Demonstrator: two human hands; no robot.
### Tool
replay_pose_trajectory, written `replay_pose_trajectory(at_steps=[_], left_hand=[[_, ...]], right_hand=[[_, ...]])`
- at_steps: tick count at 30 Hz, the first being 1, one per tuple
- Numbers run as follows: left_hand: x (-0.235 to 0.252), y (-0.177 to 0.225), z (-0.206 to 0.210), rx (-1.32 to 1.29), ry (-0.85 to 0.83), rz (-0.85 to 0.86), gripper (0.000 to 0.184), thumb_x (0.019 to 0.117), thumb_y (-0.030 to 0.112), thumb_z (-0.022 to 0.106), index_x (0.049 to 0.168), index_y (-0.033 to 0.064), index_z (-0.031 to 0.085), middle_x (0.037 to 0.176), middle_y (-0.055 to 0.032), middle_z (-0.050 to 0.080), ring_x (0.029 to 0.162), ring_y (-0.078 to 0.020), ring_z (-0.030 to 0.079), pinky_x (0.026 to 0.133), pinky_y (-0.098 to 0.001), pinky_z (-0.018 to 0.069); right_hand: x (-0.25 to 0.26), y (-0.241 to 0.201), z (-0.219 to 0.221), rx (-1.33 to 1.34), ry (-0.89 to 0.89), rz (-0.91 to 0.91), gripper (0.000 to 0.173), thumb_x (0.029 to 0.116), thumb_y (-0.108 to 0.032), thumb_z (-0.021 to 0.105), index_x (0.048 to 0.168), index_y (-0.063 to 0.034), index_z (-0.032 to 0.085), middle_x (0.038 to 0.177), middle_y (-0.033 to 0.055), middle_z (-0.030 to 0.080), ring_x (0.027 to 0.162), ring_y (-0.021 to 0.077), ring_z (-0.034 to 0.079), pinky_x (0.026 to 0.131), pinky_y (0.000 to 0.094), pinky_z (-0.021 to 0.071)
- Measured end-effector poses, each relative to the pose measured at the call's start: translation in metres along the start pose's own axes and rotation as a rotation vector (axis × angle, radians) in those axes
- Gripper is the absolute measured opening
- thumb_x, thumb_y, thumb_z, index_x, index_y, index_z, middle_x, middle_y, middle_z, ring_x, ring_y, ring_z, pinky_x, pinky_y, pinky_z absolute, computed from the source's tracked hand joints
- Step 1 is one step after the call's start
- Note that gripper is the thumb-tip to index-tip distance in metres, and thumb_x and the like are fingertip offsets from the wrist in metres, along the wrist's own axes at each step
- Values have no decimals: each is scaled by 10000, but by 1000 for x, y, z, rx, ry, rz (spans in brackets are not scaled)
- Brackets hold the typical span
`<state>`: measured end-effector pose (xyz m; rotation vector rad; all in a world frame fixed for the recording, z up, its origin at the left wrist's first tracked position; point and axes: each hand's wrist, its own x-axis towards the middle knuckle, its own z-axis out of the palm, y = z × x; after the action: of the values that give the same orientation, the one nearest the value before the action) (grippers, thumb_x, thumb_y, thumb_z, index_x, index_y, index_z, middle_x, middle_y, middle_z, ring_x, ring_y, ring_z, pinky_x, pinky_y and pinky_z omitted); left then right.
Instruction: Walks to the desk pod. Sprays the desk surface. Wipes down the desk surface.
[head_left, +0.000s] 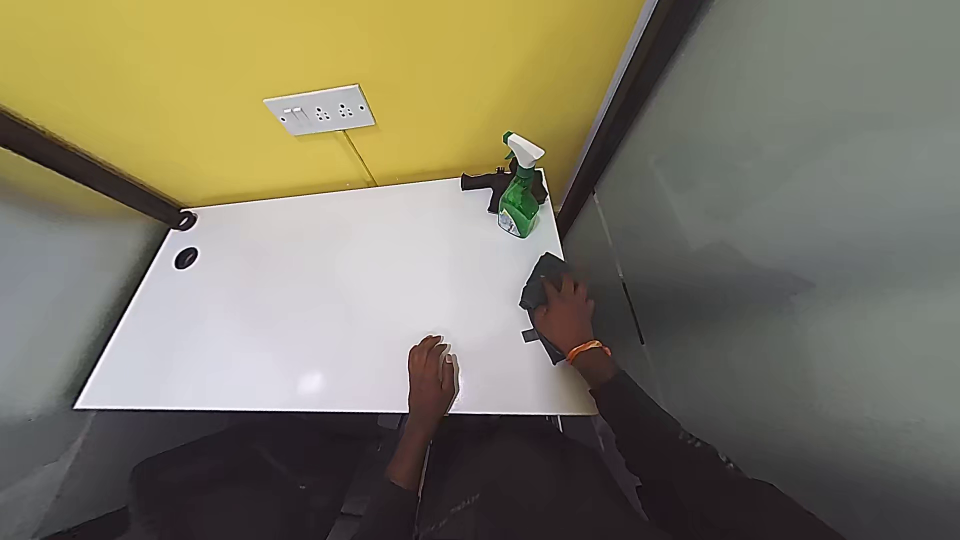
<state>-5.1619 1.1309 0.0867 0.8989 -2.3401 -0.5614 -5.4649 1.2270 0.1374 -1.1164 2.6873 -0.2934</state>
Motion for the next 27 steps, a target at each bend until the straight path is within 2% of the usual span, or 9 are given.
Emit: replay_pose_trajectory(at_steps=[3, 6, 15, 18, 23, 27], left_hand=[[2, 0, -1, -2, -7, 2, 358, 1029, 258, 453, 1171, 61, 715, 1341, -128, 656, 1335, -308, 558, 1173, -553, 366], [1, 1, -1, -4, 12, 6, 355, 1032, 254, 449, 1159, 59, 717, 1328, -129, 662, 1324, -305, 567, 1167, -560, 369], [-3, 1, -3, -29, 95, 17, 318, 1040, 224, 450, 1151, 76, 709, 1310, -113, 672, 1335, -270, 566, 1182, -560, 361], [-4, 1, -2, -33, 131, 33, 324, 1049, 228, 439, 1143, 81, 712, 1287, -105, 683, 1312, -259, 583, 1178, -544, 376], [-6, -1, -3, -25, 162, 100, 316, 1037, 204, 433, 1108, 79, 714, 1226, -98, 701, 1231, -235, 620, 1140, -463, 426], [-8, 1, -3, 6, 218, 101, 324, 1041, 221, 436, 1089, 87, 727, 1151, -87, 719, 1153, -224, 648, 1061, -413, 485]], right_hand=[[7, -6, 4, -15, -10, -89, 614, 907, -349, 561, 1509, -233, 533, 1617, 177, 390, 1507, 456, 295, 1125, 745, 243], [21, -20, 10, -33, -51, -194, 638, 922, -365, 521, 1546, -233, 487, 1650, 154, 350, 1547, 423, 233, 1169, 755, 131], [59, -112, 32, -39, -147, -434, 659, 947, -410, 483, 1587, -265, 416, 1684, 170, 263, 1568, 432, 149, 1174, 764, 102], [84, -135, 38, -34, -130, -498, 654, 942, -429, 500, 1577, -289, 433, 1673, 171, 286, 1559, 426, 182, 1179, 755, 103], [122, -168, 49, -45, -56, -577, 669, 907, -450, 539, 1553, -293, 470, 1648, 168, 335, 1523, 445, 260, 1149, 772, 165], [117, -185, 51, -42, -69, -590, 653, 922, -438, 556, 1549, -272, 478, 1648, 170, 336, 1518, 452, 268, 1155, 764, 168]])
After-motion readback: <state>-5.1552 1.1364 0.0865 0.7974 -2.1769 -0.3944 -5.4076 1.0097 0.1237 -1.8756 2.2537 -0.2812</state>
